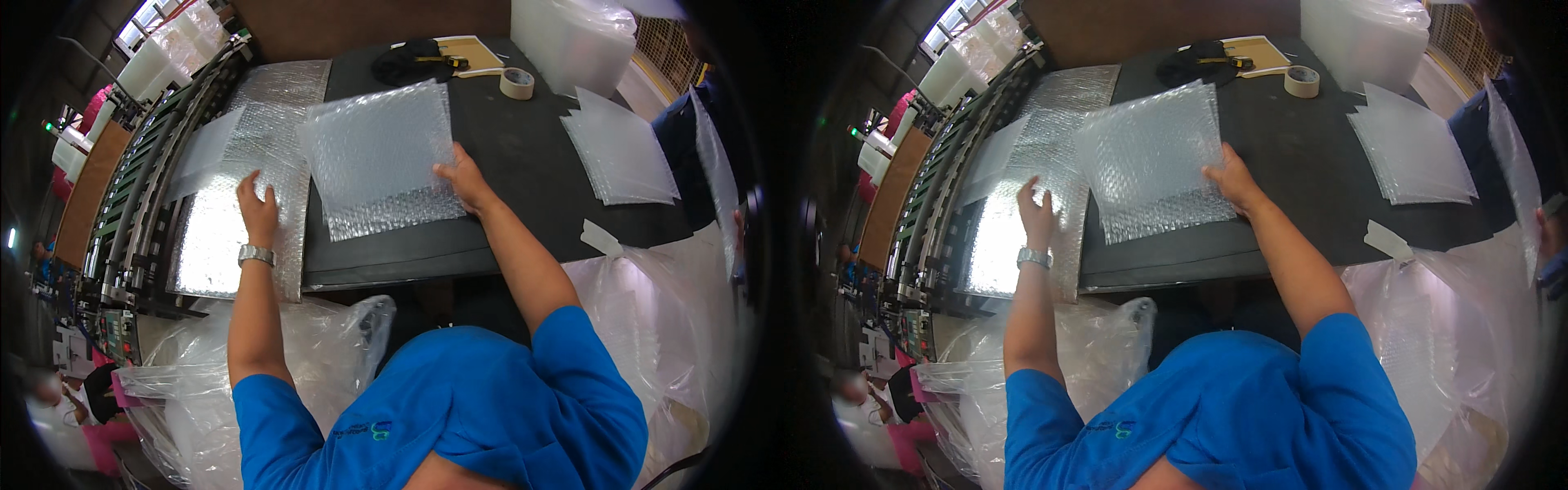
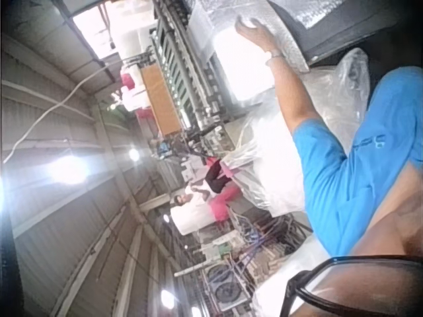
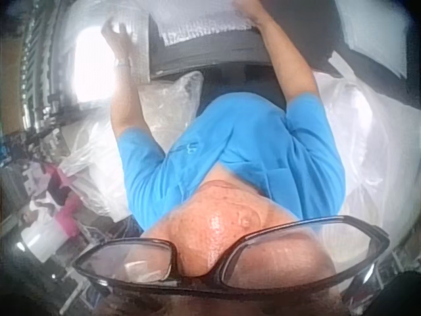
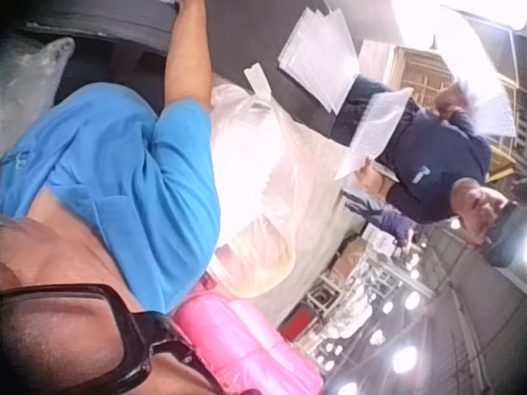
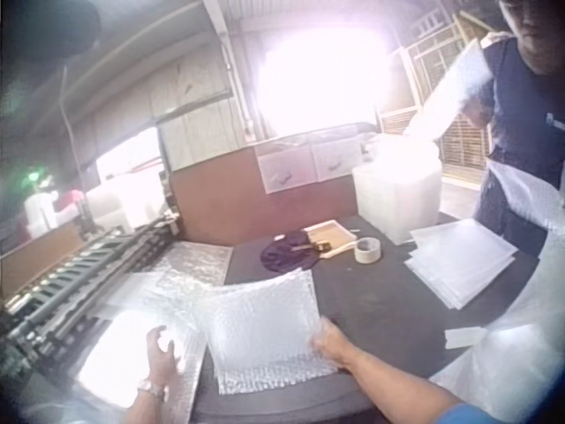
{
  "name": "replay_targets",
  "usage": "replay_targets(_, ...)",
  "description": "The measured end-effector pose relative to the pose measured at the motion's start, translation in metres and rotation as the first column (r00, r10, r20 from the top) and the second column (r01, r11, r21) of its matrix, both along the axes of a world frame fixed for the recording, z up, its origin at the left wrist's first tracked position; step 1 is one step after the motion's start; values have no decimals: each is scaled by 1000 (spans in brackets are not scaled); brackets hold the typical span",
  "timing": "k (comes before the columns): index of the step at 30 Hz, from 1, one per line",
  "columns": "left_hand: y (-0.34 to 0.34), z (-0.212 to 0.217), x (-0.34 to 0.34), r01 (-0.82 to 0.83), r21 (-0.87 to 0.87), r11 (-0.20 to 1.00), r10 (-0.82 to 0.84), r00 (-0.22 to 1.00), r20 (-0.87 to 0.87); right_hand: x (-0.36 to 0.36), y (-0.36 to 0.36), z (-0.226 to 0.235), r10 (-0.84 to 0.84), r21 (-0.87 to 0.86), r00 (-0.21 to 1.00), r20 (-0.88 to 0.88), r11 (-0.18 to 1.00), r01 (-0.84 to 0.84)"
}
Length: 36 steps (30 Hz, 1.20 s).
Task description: The person repeatedly picks up sheets of bubble wrap from a table, aligns them, and stacks them into a neat pile. The person continues this repetitive stacking process throughout the clip.
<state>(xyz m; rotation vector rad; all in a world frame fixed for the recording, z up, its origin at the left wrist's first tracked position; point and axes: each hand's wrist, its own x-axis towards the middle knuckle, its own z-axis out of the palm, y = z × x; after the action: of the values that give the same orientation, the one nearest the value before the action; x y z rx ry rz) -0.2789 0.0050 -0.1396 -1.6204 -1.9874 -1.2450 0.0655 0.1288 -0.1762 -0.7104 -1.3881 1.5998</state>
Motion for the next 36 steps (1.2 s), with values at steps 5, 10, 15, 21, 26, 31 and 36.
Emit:
replay_targets(5, -1, 4, -16, -550, 9, 835, 529, 799, -286, -22, 15, -7, -164, -175, 984, 73, 969, 175)
replay_targets(10, 0, -13, -6, -594, -64, 802, 516, 743, -426, -21, 28, -21, -108, -165, 979, 173, 977, 137)
replay_targets(15, 16, -19, -25, -370, -642, 671, 49, 886, -460, -22, 25, -21, -135, -118, 978, 160, 981, 155)
replay_targets(21, 24, -27, 34, -396, -509, 764, 48, 822, -567, -17, 13, -5, -141, -236, 986, 87, 959, 158)
replay_targets(26, 16, -44, 78, -100, -508, 855, -83, 942, -325, 15, 20, -22, -224, -307, 972, -67, 932, 193)
replay_targets(31, -16, -11, 99, 247, -432, 867, -121, 947, 298, 84, 2, -9, -184, -388, 977, -111, 913, 128)
replay_targets(36, -9, -23, 39, -658, -301, 691, 539, 746, -392, 115, -19, 20, -170, -345, 869, -465, 939, -1)
